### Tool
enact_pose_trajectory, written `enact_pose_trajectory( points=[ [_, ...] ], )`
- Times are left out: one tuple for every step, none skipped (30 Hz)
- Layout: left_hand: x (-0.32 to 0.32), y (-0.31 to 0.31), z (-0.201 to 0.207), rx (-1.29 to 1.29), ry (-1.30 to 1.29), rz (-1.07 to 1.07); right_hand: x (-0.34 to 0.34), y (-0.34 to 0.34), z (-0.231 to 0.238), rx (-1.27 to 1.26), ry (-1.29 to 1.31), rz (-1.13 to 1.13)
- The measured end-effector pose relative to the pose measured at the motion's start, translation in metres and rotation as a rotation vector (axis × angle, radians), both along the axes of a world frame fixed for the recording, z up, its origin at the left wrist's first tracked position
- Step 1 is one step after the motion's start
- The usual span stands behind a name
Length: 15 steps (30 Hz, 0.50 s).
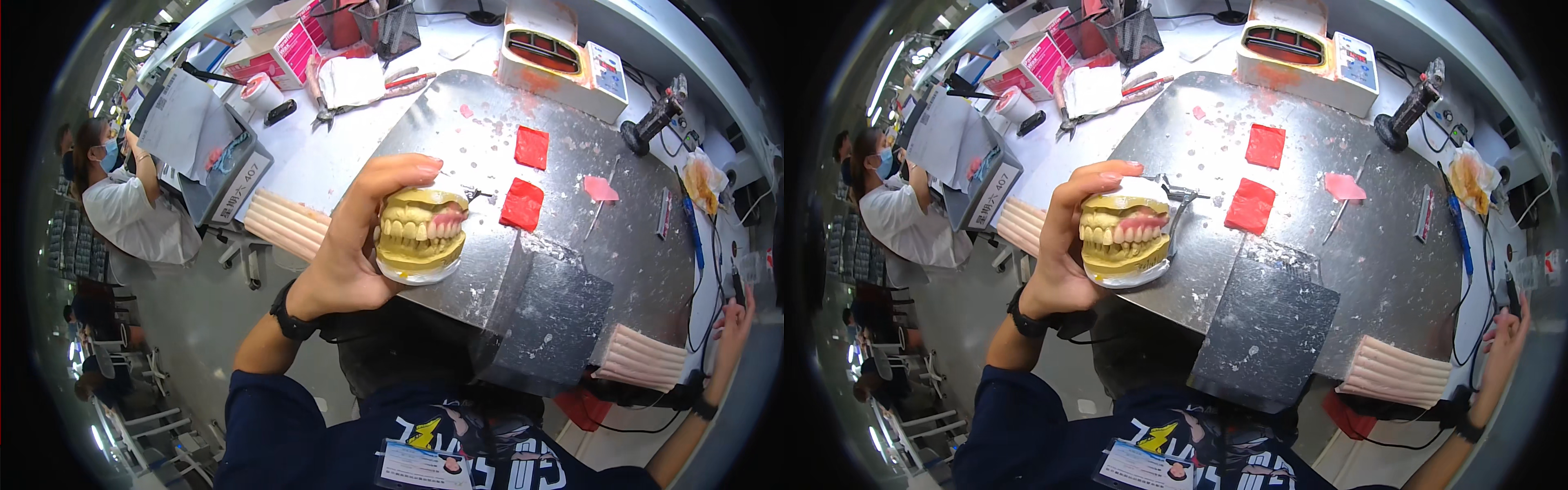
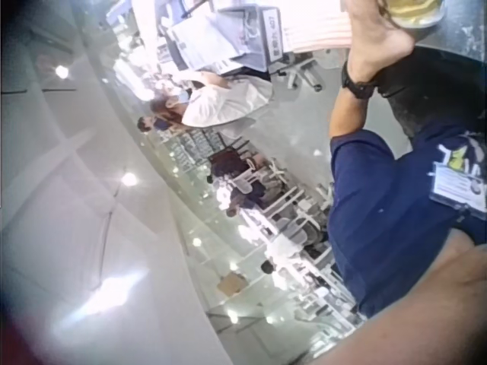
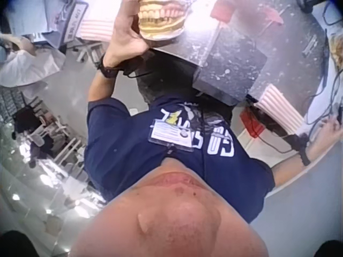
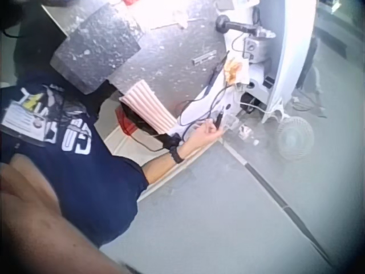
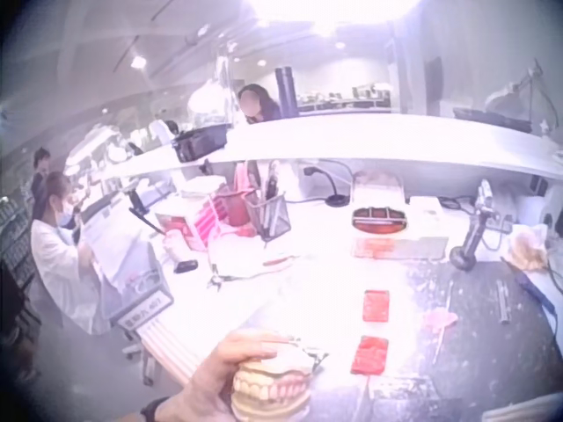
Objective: The recorder is manufacturing and refining a dental prosthetic model using manual and electric tools.
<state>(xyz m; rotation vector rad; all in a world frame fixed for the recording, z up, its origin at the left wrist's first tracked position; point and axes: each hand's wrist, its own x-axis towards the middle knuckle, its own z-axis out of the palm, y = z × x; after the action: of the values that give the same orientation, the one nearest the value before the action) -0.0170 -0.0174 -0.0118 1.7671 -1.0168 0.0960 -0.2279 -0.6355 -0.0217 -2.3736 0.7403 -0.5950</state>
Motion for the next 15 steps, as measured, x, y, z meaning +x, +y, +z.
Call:
enact_pose_trajectory(
  points=[
    [0.001,0.001,-0.002,-0.028,0.002,-0.003,0.0,0.039,0.005,-0.028,-0.034,0.096],
    [-0.002,0.001,-0.003,-0.055,-0.002,-0.007,-0.004,0.071,0.004,-0.02,-0.036,0.092],
    [-0.001,0.0,-0.004,-0.058,0.0,-0.02,-0.01,0.102,0.005,-0.098,-0.036,0.137],
    [-0.003,0.0,-0.004,-0.065,-0.014,-0.012,-0.014,0.126,0.002,-0.171,-0.038,0.188],
    [-0.004,0.0,-0.005,-0.071,-0.029,-0.004,-0.017,0.144,-0.001,-0.168,-0.037,0.181],
    [-0.005,-0.002,-0.004,-0.08,-0.037,0.001,-0.019,0.158,-0.003,-0.252,0.003,0.251],
    [-0.004,-0.003,-0.004,-0.079,-0.035,-0.006,-0.021,0.169,-0.007,-0.336,0.044,0.323],
    [-0.004,-0.004,-0.004,-0.081,-0.037,-0.004,-0.021,0.177,-0.012,-0.333,0.048,0.317],
    [-0.005,-0.004,-0.004,-0.082,-0.039,0.0,-0.02,0.184,-0.017,-0.331,0.004,0.349],
    [-0.006,-0.003,-0.004,-0.08,-0.035,-0.005,-0.019,0.191,-0.022,-0.329,-0.041,0.383],
    [-0.006,-0.002,-0.004,-0.086,-0.034,-0.001,-0.017,0.196,-0.025,-0.329,-0.038,0.382],
    [-0.007,-0.001,-0.004,-0.092,-0.032,0.004,-0.015,0.202,-0.027,-0.321,-0.056,0.385],
    [-0.008,0.0,-0.004,-0.093,-0.031,0.005,-0.014,0.206,-0.03,-0.312,-0.075,0.389],
    [-0.01,0.0,-0.005,-0.155,-0.019,-0.004,-0.013,0.209,-0.033,-0.341,-0.076,0.402],
    [-0.012,0.001,-0.005,-0.216,-0.007,-0.012,-0.012,0.211,-0.033,-0.338,-0.077,0.409]
  ],
)
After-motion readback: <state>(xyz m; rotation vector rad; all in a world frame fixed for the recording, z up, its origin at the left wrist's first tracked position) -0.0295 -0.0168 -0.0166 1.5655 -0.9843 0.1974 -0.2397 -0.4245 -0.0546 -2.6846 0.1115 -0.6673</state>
